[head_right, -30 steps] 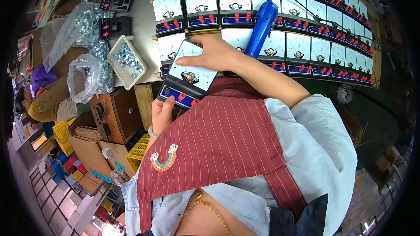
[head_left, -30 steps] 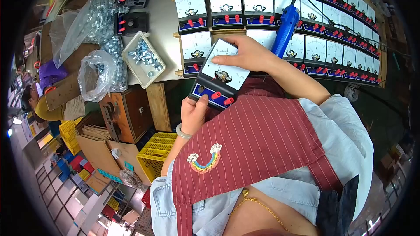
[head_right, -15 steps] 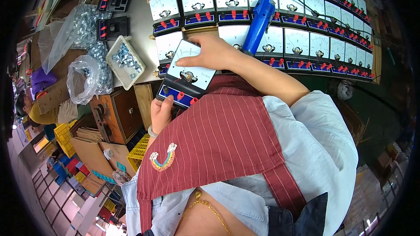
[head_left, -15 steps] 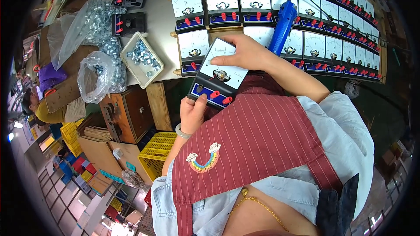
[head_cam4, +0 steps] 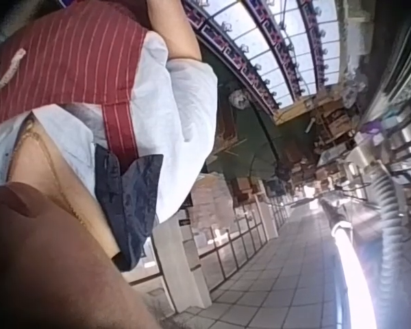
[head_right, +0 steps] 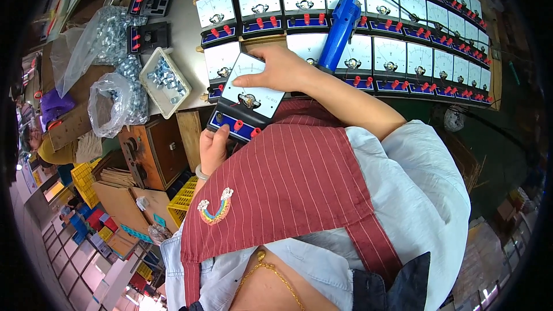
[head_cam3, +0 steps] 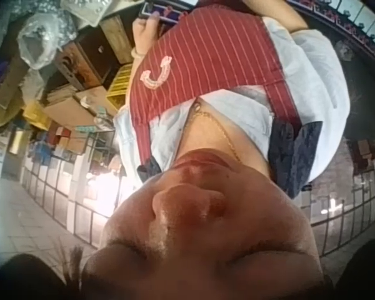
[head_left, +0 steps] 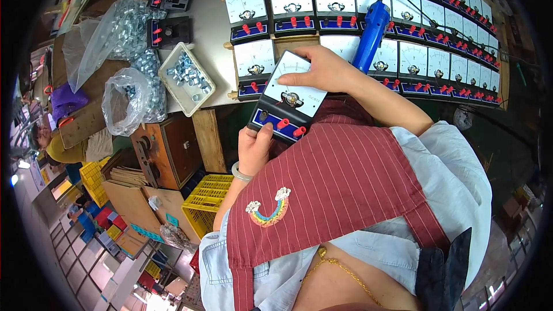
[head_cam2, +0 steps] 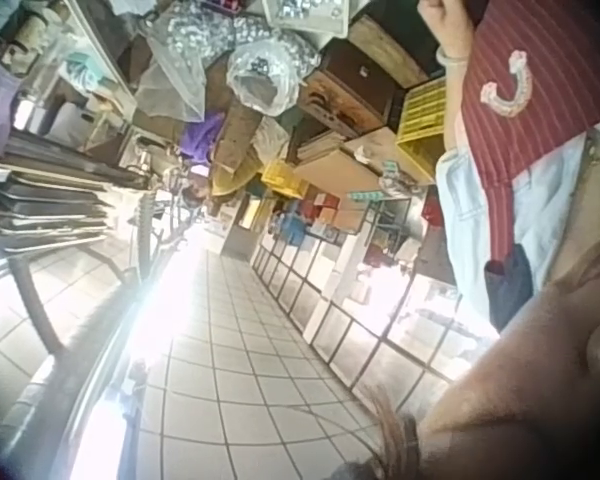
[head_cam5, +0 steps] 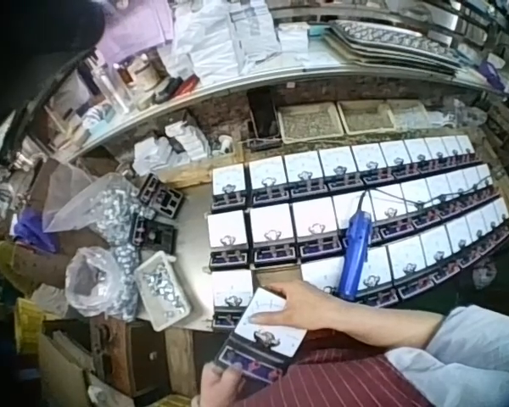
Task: Assembling or testing electronic meter components using an electric screwdriver.
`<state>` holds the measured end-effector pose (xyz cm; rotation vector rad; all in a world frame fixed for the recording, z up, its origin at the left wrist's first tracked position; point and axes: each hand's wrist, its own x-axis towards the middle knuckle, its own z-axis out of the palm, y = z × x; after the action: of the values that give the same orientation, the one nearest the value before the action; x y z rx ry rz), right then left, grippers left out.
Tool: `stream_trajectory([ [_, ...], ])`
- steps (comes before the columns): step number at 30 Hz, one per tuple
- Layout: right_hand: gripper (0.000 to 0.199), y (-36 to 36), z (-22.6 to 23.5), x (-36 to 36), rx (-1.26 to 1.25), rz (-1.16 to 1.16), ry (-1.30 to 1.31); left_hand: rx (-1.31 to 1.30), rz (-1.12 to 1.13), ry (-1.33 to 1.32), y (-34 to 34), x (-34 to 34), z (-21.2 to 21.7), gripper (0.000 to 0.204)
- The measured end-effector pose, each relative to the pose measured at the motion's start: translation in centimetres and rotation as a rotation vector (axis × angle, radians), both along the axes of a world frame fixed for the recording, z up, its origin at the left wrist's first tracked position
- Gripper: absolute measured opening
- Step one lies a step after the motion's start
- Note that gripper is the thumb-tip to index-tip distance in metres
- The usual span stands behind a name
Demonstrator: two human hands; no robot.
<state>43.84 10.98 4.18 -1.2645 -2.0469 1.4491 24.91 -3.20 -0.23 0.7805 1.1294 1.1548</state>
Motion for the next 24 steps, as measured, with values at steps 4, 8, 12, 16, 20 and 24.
stream_trajectory([
  [4, 0.065, 0.2, -1.7, 1.1, 0.072, -0.218, 0.198, -0.105, 0.015, -0.131, 0.7, 0.4, -0.3, 0.019],
  [8, 0.053, 0.9, -0.6, 4.6, 0.102, -0.311, 0.272, -0.193, 0.031, -0.213, 2.3, 1.0, -1.2, 0.018],
  [12, 0.039, 0.0, 0.1, 9.3, 0.148, -0.416, 0.344, -0.142, -0.024, -0.268, 4.1, 2.6, -3.8, 0.03],
  [16, 0.032, -1.6, -0.2, 12.7, 0.152, -0.552, 0.385, -0.145, -0.004, -0.276, 5.2, 4.2, -5.1, 0.034],
  [20, 0.029, -2.7, -1.1, 16.1, 0.201, -0.672, 0.372, -0.263, -0.051, -0.376, 6.9, 5.6, -6.6, 0.036],
  [24, 0.038, -2.5, -2.0, 17.4, 0.204, -0.806, 0.034, -0.469, -0.242, -0.013, 8.1, 5.8, -6.1, 0.055],
])
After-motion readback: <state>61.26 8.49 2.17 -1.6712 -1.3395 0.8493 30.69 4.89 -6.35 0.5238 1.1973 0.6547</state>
